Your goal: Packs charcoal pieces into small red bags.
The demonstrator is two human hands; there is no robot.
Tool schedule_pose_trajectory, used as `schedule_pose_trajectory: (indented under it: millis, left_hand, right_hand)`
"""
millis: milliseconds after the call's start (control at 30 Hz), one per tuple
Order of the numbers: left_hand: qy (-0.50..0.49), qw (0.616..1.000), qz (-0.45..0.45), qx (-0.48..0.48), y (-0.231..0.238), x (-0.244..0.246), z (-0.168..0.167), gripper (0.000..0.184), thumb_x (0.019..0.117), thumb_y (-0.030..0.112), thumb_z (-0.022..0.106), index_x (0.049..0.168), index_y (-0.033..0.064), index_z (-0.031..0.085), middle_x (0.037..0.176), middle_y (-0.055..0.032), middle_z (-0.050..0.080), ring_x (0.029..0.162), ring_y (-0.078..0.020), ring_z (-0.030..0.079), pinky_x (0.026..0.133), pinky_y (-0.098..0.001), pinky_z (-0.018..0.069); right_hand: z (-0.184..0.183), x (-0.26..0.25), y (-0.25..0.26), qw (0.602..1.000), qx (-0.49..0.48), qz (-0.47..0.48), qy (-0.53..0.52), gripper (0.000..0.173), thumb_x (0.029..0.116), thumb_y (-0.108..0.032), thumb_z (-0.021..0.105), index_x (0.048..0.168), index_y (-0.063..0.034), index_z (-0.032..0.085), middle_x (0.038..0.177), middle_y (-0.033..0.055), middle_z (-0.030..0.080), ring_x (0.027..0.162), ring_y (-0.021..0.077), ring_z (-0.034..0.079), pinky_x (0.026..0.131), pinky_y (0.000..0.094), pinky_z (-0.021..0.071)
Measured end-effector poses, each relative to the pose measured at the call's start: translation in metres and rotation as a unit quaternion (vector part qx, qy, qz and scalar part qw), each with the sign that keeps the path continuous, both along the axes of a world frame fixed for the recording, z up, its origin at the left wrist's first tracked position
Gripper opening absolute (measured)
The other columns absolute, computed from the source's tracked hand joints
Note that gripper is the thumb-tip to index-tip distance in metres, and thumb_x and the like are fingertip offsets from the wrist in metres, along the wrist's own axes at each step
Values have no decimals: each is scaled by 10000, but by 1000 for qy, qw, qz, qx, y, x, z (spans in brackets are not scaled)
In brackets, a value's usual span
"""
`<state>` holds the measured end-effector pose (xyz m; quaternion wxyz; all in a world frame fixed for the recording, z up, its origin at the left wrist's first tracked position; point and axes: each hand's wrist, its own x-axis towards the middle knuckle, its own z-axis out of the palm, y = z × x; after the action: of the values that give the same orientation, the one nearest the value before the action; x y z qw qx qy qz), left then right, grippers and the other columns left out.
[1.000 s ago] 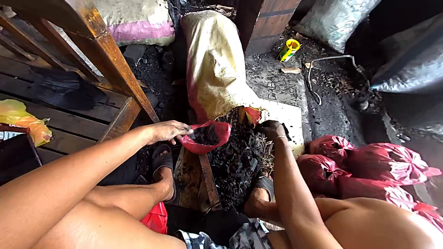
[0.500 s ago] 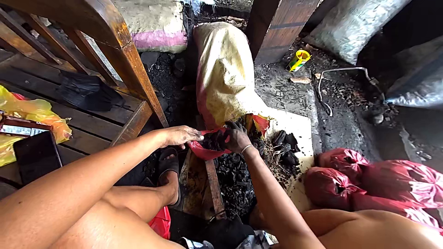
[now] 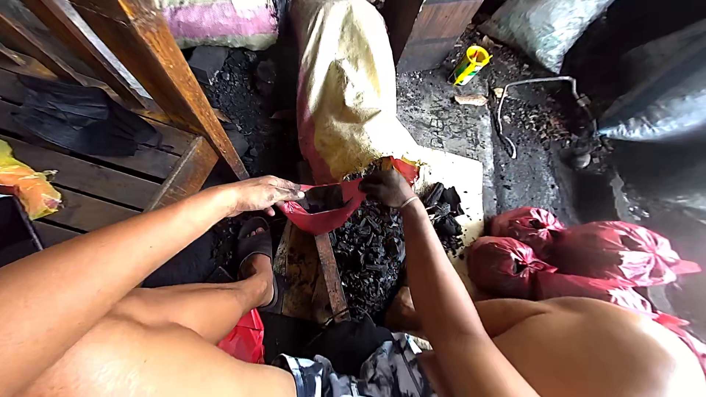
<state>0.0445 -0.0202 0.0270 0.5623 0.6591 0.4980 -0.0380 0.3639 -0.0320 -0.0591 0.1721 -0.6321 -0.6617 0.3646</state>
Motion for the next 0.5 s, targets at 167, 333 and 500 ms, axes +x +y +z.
schedule_pose_trajectory:
  millis: [167,333,500]
  left_hand:
    - [-5,998,54,24,-2,-2,1,408,1091,276,493,1436,75,575,1428,-116,594,1243,-238,598,969,-479,505]
    - [-5,998,64,12,0,-12,-6,392,1091,263,491,1424,79,581,1443,-97,581,1243,-225,592,954,-464,509]
    - [2,999,45,2,2,-6,0,396,1097,280,472,1416,75,585,1304,-130,653,1102,-204,639,879,-410,515]
  right_hand:
    - [-39,60,-2,988,-35,-149,16,268,997,-255,664,1099,-20,744,1032,196,736,977,346,704,927,611,528]
    - [-103,78,-27,958,-189,-175,-124,339,970,-283,699,1205,-40,723,1179,252,706,1126,425,664,995,652,487]
    - [-139,45,-48,934,-153,-264,-188,455,980,-316,656,1419,-200,621,1431,218,591,1287,404,598,1028,609,492]
